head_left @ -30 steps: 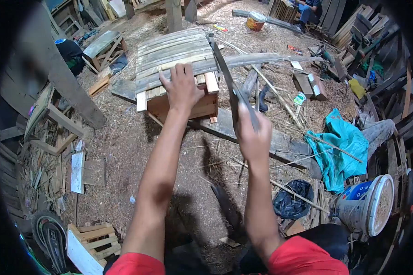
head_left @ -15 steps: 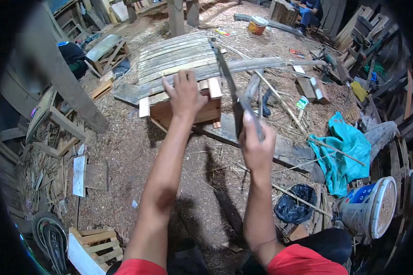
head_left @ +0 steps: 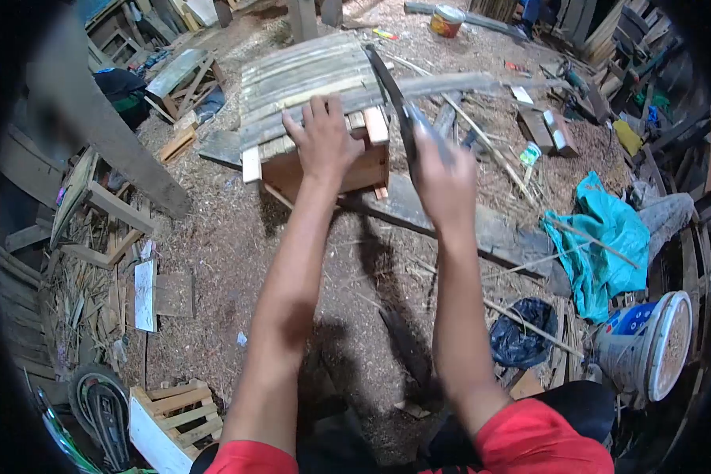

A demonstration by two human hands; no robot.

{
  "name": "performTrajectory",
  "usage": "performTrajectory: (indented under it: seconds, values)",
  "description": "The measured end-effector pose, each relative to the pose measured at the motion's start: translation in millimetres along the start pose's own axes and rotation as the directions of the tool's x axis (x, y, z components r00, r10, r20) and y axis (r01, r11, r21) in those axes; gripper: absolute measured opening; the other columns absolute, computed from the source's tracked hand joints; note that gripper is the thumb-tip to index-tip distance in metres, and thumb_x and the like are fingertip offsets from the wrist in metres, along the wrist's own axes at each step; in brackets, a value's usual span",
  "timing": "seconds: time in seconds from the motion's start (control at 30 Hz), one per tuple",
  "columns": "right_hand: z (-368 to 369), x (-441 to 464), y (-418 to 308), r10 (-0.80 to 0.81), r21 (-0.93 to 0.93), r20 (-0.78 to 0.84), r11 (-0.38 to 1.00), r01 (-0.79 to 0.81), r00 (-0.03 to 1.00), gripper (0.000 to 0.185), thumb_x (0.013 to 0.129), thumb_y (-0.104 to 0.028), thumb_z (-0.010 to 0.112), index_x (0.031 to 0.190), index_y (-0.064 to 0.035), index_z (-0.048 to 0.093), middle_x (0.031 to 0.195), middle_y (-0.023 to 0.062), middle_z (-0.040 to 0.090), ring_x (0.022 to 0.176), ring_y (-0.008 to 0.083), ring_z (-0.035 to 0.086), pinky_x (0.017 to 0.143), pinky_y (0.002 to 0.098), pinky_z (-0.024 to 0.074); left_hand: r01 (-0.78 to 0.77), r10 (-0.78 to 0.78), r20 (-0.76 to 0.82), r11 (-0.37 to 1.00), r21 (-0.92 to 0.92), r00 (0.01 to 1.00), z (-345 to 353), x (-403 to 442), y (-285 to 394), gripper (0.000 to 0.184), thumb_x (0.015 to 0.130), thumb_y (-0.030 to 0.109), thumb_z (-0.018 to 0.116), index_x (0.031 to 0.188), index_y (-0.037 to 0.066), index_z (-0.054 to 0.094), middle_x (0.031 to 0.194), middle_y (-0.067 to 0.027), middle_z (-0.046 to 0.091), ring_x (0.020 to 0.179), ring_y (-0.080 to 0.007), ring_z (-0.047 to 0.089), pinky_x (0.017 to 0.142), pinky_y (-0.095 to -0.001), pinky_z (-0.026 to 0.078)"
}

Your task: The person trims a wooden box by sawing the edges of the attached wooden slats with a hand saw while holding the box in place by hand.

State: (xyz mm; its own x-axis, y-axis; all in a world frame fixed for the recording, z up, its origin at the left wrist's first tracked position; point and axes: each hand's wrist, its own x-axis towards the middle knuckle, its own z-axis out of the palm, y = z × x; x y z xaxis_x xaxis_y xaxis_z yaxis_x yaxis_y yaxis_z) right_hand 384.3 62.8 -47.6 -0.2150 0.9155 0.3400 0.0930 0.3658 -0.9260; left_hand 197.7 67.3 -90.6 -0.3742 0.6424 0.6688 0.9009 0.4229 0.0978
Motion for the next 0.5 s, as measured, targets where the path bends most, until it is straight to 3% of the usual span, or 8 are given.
performTrajectory:
  seconds: [0.07, 0.2, 0.27, 0.37, 0.4, 0.5]
  values:
    - [17.2, 45.3, 2.0, 0.015, -0.070, -0.020, 0.997, -0.016, 1.000, 0.051, 0.093, -0.040, 0.058, 0.074, 0.0064, 0.064, 0.059, 0.0190, 0.057, 0.055, 0.0214, 0.052, 0.059, 0.0409, 0.0442, -0.002, 0.001, 0.009, 1.000, 0.008, 1.000, 0.8, -1.7, 1.3, 0.078, 0.058, 0.029, 0.085, 0.126, 0.011, 0.052, 0.116, -0.0086, 0.052, 0.114, -0.0275, 0.051, 0.111, -0.0646, 0.025]
    - [-10.4, 7.3, -9.3, -0.004, -0.051, 0.074, 0.999, 0.008, 0.997, 0.047, 0.093, -0.037, 0.059, 0.077, 0.0064, 0.067, 0.057, 0.0131, 0.054, 0.057, 0.0153, 0.052, 0.057, 0.0361, 0.0433, -0.002, 0.002, 0.002, 1.000, -0.003, 1.000, 6.1, -0.5, -1.5, 0.079, 0.058, 0.031, 0.086, 0.127, 0.011, 0.052, 0.116, -0.0086, 0.051, 0.115, -0.0278, 0.051, 0.112, -0.0650, 0.025]
    - [-28.4, -47.7, -9.9, 0.108, 0.073, 0.052, 0.991, -0.112, 0.993, 0.046, 0.094, -0.036, 0.061, 0.076, 0.0059, 0.067, 0.056, 0.0099, 0.050, 0.058, 0.0122, 0.051, 0.055, 0.0331, 0.0416, -0.006, 0.006, -0.017, 1.000, 0.003, 1.000, 6.4, -1.9, -3.8, 0.080, 0.058, 0.031, 0.086, 0.127, 0.010, 0.052, 0.116, -0.0085, 0.051, 0.115, -0.0277, 0.051, 0.112, -0.0650, 0.024]
    - [-12.1, -45.3, -6.6, 0.092, 0.049, -0.064, 0.995, -0.089, 0.994, 0.047, 0.094, -0.036, 0.062, 0.071, 0.0051, 0.064, 0.055, 0.0096, 0.051, 0.056, 0.0119, 0.049, 0.054, 0.0319, 0.0403, -0.002, 0.002, -0.037, 1.000, -0.021, 0.999, 4.0, 1.4, -4.2, 0.080, 0.061, 0.031, 0.085, 0.130, 0.009, 0.051, 0.116, -0.0087, 0.051, 0.114, -0.0278, 0.051, 0.113, -0.0654, 0.023]
    - [-3.7, -20.1, 7.0, -0.120, -0.078, -0.081, 0.990, 0.114, 0.989, 0.048, 0.094, -0.037, 0.061, 0.071, 0.0056, 0.065, 0.055, 0.0110, 0.055, 0.054, 0.0144, 0.051, 0.053, 0.0337, 0.0412, -0.007, 0.006, -0.036, 1.000, -0.025, 0.999, 8.6, -2.8, -4.2, 0.080, 0.061, 0.031, 0.084, 0.130, 0.009, 0.050, 0.116, -0.0088, 0.051, 0.114, -0.0278, 0.051, 0.113, -0.0654, 0.023]
    - [22.7, 49.4, 4.3, 0.078, -0.038, 0.001, 0.996, -0.078, 0.997, 0.049, 0.092, -0.039, 0.060, 0.076, 0.0070, 0.067, 0.056, 0.0151, 0.056, 0.055, 0.0192, 0.054, 0.055, 0.0393, 0.0431, 0.002, -0.003, 0.042, 1.000, 0.018, 0.999, 1.5, -1.5, -2.5, 0.080, 0.061, 0.031, 0.084, 0.130, 0.009, 0.051, 0.118, -0.0092, 0.052, 0.115, -0.0278, 0.051, 0.112, -0.0656, 0.024]
